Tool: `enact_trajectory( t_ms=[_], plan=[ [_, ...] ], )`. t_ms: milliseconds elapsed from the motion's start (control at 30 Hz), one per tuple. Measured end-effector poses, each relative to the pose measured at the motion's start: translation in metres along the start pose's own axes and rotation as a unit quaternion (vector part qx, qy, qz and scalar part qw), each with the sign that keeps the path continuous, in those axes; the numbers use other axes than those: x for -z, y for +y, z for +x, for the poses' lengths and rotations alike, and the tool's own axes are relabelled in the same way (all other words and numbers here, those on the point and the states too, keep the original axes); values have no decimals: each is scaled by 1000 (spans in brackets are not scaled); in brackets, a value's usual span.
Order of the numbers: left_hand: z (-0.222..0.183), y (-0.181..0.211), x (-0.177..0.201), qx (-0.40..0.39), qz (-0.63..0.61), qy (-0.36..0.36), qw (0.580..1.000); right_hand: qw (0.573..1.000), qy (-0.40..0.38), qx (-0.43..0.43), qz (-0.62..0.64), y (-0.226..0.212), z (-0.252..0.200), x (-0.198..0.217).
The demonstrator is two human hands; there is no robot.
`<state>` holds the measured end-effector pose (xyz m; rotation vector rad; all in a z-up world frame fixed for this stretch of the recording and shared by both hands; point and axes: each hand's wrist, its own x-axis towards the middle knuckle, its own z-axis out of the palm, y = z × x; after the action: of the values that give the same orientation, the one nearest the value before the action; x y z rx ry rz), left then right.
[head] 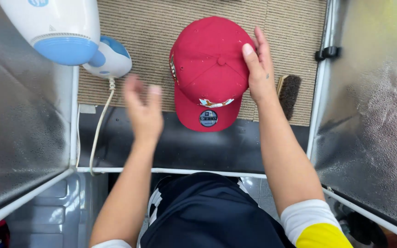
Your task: Steaming and brushing a red baseball cap to clean and shape it.
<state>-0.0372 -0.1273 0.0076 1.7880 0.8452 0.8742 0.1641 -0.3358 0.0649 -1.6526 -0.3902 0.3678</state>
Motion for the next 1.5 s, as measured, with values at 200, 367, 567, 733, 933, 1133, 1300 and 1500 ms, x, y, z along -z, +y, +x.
enact_trajectory(
  t_ms=[200, 367, 567, 733, 933, 1133, 1300, 1500],
  plan=[
    [-39, 29, -27, 312, -202, -257, 892, 979, 31, -71, 188, 4, -24, -1],
    [-47, 24, -11, 263, -153, -256, 918, 996, 59, -25, 56, 10, -54, -5],
    [-51, 25, -12, 249, -167, -241, 923, 925, 178, 100, -322, 27, -57, 75],
    [-58, 11, -22, 258, -203, -219, 919, 784, 144, -200, -570, 83, -38, 143],
    [-58, 23, -17, 261, -157, -226, 925, 836, 169, -119, -509, 72, -38, 136],
    [-78, 28, -17, 294, -152, -226, 916, 867, 257, -120, 409, 37, -71, 124],
    [-82, 31, -13, 305, -158, -228, 911, 894, 140, -81, 418, -15, -97, 61],
    [-84, 21, -19, 291, -188, -214, 914, 934, -15, 244, -260, -62, -111, -3]
  ],
)
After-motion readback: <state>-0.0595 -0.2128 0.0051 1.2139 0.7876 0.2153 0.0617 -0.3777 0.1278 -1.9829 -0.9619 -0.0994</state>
